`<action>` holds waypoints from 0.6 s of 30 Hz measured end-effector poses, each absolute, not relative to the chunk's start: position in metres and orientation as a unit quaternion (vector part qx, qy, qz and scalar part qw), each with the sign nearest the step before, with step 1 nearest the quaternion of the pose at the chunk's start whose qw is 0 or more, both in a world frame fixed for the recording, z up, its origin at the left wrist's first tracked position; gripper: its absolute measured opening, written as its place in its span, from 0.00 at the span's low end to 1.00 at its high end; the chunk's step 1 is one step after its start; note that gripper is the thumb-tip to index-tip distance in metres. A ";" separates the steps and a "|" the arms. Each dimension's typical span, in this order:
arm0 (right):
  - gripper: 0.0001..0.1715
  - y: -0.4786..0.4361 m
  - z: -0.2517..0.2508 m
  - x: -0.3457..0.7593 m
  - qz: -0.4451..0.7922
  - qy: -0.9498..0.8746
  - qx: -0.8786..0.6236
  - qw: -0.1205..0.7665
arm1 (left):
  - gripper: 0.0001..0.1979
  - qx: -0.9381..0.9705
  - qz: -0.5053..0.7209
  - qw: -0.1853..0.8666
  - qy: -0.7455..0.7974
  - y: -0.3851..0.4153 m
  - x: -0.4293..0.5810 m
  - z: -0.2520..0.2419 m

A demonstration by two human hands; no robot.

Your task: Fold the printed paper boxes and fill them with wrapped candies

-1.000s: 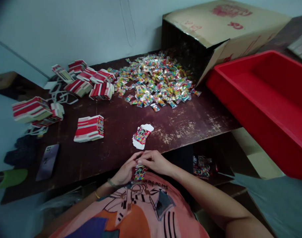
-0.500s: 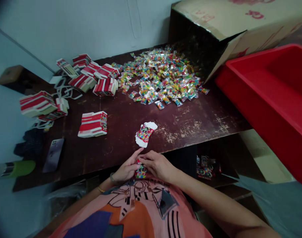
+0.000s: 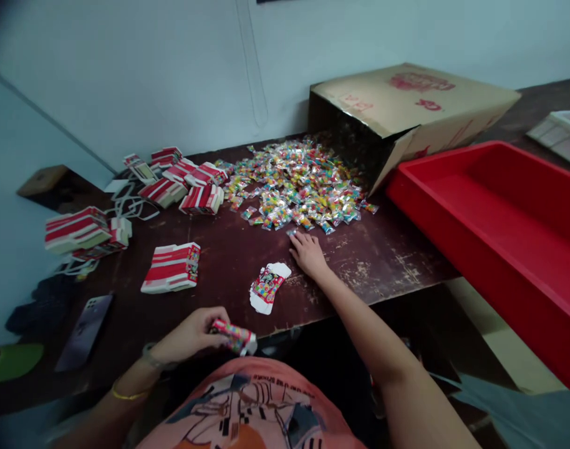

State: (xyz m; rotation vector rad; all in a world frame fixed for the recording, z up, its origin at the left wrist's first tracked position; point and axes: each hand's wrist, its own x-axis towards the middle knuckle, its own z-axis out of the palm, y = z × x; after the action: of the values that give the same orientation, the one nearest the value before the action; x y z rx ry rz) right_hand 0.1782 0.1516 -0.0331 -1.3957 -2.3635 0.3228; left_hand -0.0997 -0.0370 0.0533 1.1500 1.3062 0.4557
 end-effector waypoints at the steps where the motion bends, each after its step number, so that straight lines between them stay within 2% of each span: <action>1: 0.23 0.133 -0.038 0.183 0.109 -0.837 -0.502 0.189 | 0.10 0.450 0.275 0.614 0.587 -0.037 -0.102 0.053; 4: 0.31 0.060 -0.052 0.206 0.098 -0.828 -0.515 0.198 | 0.12 0.268 0.475 0.609 0.575 -0.036 -0.096 0.040; 6: 0.38 0.012 -0.059 0.222 0.125 -0.845 -0.481 0.196 | 0.13 0.205 0.525 0.614 0.552 -0.033 -0.083 0.026; 7: 0.36 -0.007 -0.060 0.228 0.147 -0.851 -0.463 0.199 | 0.13 0.197 0.531 0.616 0.548 -0.031 -0.075 0.018; 10: 0.19 -0.041 -0.055 0.228 0.259 -0.817 -0.446 0.259 | 0.15 0.227 0.505 0.629 0.546 -0.024 -0.051 0.001; 14: 0.14 -0.027 -0.023 0.201 0.474 -0.643 -0.470 0.375 | 0.20 0.302 0.404 0.686 0.523 -0.020 -0.027 -0.005; 16: 0.11 -0.005 -0.001 0.189 0.508 -0.609 -0.461 0.399 | 0.24 0.330 0.362 0.706 0.511 -0.021 -0.020 -0.001; 18: 0.09 0.018 0.017 0.183 0.490 -0.626 -0.455 0.401 | 0.26 0.363 0.330 0.718 0.494 -0.025 -0.015 0.003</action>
State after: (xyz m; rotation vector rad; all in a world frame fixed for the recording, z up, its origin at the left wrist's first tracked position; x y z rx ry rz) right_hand 0.1834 0.0179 0.0173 -1.1495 -1.5828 1.2391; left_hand -0.0151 -0.0247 0.0033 0.8019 1.0919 0.7291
